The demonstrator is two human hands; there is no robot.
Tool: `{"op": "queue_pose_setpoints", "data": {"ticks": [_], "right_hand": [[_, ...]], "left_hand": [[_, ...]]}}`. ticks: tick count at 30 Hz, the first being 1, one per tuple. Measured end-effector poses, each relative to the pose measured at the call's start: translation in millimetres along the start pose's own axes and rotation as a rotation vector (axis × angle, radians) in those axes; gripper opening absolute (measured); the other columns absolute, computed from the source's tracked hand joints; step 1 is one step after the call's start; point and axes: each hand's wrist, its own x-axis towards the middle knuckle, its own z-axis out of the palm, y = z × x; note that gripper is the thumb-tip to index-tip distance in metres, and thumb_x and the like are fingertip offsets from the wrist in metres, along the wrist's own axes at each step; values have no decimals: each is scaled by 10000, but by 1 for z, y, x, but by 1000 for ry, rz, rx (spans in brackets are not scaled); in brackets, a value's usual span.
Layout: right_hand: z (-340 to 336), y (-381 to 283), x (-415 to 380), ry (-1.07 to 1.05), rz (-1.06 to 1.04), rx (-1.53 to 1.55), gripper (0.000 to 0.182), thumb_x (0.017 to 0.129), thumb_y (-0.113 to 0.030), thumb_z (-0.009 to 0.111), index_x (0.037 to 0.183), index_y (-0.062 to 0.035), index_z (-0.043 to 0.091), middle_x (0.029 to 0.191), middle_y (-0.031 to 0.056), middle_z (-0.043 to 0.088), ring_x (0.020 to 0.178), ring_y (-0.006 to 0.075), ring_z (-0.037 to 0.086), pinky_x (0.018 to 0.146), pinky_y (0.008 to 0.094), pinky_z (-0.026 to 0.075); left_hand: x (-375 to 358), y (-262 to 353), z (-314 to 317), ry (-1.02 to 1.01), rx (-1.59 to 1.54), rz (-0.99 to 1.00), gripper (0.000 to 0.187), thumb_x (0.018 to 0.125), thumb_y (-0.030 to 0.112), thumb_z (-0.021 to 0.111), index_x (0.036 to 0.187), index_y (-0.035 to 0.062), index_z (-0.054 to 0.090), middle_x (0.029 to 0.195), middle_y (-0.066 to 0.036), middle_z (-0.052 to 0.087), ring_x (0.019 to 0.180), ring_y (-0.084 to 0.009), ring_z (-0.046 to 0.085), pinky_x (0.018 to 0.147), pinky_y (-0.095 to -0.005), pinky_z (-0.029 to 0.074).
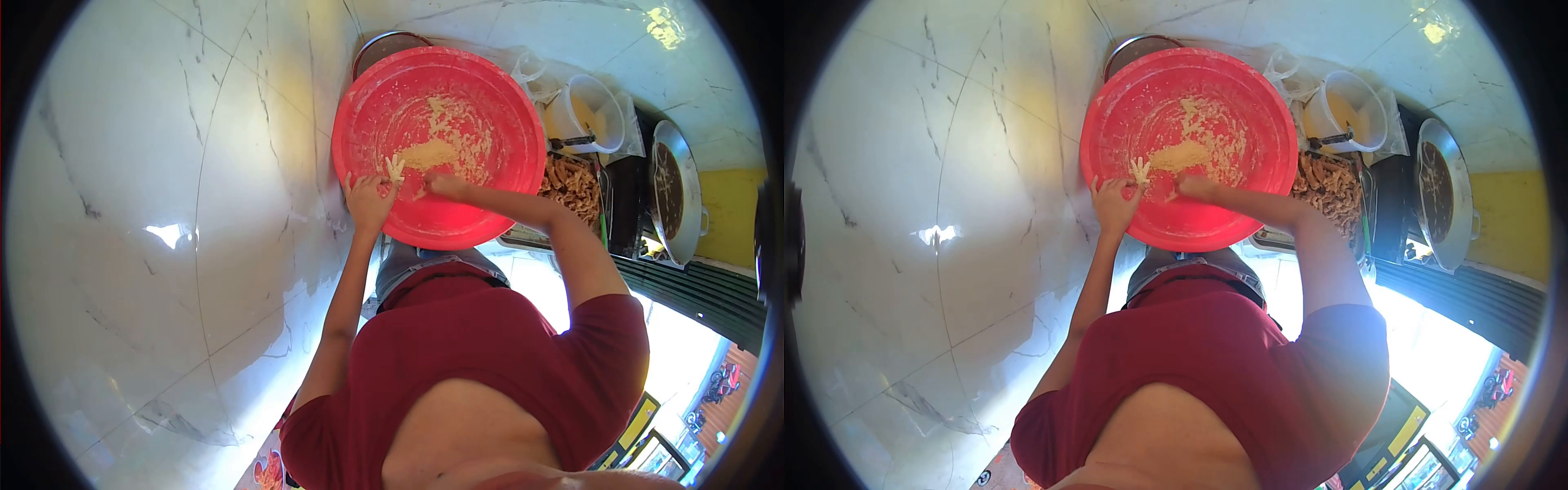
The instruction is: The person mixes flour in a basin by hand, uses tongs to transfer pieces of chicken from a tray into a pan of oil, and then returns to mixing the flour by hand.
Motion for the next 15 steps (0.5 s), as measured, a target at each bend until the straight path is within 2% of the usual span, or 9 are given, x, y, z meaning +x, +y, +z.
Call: {"op": "queue_pose_setpoints", "data": {"ticks": [5,8,11,14,15], "right_hand": [[-13,30,39,175,63,-204,141,766,-85,545,843,6,621,854,134,566,871,292,555,725,349,471],[-25,22,35,260,185,37,124,735,-87,608,801,11,645,778,127,608,769,238,597,656,320,471],[-55,12,18,527,458,480,115,718,-94,649,774,5,660,679,123,624,630,174,602,590,299,459],[-71,24,0,852,610,542,90,686,-71,622,704,15,639,577,124,578,539,148,568,534,319,432],[-70,30,-7,823,703,522,90,682,-73,622,689,16,633,572,125,576,536,153,569,529,321,432]], "left_hand": [[-1,-1,2,-71,14,-7,252,766,338,619,800,90,633,824,-79,643,865,-201,584,1019,-406,218],[2,-1,11,-90,-10,27,194,795,239,603,856,54,600,827,-105,639,847,-240,596,943,-392,330],[16,-5,38,-203,-485,-171,122,797,121,577,884,36,588,835,-149,626,834,-288,596,802,-380,435],[42,-23,80,-214,-396,-192,137,786,79,600,893,0,567,802,-164,625,765,-314,611,635,-365,466],[51,-26,86,-195,-333,-237,144,788,86,598,905,6,572,807,-170,626,766,-314,613,641,-375,467]]}}
